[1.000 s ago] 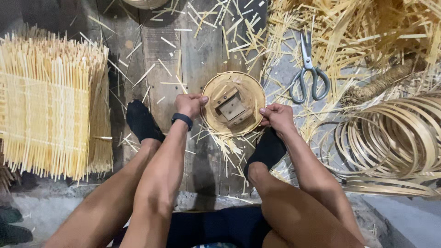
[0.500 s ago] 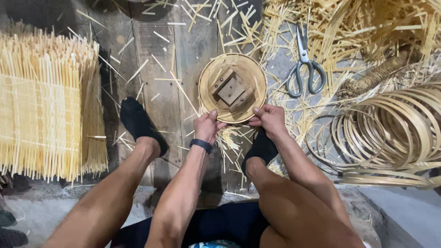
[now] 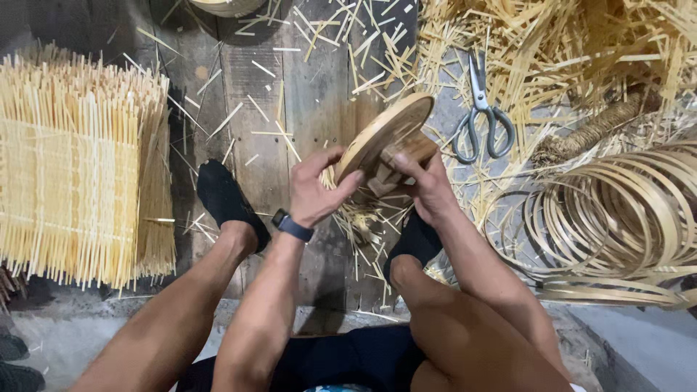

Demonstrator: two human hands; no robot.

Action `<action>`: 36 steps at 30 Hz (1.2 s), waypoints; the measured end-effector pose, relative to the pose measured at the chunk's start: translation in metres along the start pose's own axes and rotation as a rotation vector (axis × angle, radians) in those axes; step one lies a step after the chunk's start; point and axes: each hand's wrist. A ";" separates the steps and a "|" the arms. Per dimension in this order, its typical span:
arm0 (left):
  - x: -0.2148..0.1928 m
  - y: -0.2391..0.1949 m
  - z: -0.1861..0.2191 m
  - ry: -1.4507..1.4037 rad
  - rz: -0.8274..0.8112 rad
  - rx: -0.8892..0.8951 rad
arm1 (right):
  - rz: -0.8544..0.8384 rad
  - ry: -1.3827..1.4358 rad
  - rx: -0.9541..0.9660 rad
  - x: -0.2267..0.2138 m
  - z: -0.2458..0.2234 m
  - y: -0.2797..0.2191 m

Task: The person sits on the floor and repeatedly places a circular bamboo frame over a flat woven bamboo mat. They use scissors to trim the excess bamboo strands around the frame's edge, then remove the frame and set the finished piece aside. This process is repeated multiple times with new mats.

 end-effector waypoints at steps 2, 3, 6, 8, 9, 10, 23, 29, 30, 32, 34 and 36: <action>0.008 0.016 0.023 0.026 0.006 -0.083 | 0.001 0.026 0.005 0.008 0.000 -0.002; 0.013 0.022 0.030 -0.022 0.039 -0.054 | 0.002 0.039 0.008 0.010 0.003 -0.002; 0.029 0.028 0.030 -0.079 0.089 0.011 | 0.005 0.061 -0.113 0.004 0.016 -0.001; 0.030 0.027 0.014 0.016 0.090 0.027 | 0.047 0.024 -0.113 -0.004 0.021 0.002; 0.030 0.027 0.003 0.024 0.117 0.022 | 0.067 0.006 -0.110 -0.008 0.024 0.002; 0.029 0.033 -0.011 0.035 0.144 0.020 | 0.025 0.052 -0.040 -0.015 0.022 0.002; 0.005 0.054 -0.133 0.340 0.333 -0.182 | 0.614 -0.841 -0.170 -0.126 -0.022 0.034; 0.099 -0.013 -0.073 0.678 -0.120 0.206 | 0.689 -1.513 -0.178 -0.138 -0.007 0.062; 0.103 -0.022 -0.074 0.689 -0.117 0.186 | 0.676 -1.564 -0.157 -0.140 -0.003 0.062; 0.098 -0.036 -0.085 0.670 -0.251 0.132 | 0.629 -1.575 -0.140 -0.147 0.001 0.061; 0.078 -0.035 -0.102 0.702 -0.267 0.230 | 0.603 -1.600 -0.185 -0.153 0.004 0.061; 0.047 -0.018 -0.118 0.789 -0.171 0.479 | 0.597 -1.633 -0.287 -0.158 0.008 0.059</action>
Point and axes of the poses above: each hand's wrist, its own y-axis towards the middle knuckle, its own x-axis out of the palm, z = x × y, and after that the axes turned 7 degrees about y, right-handed
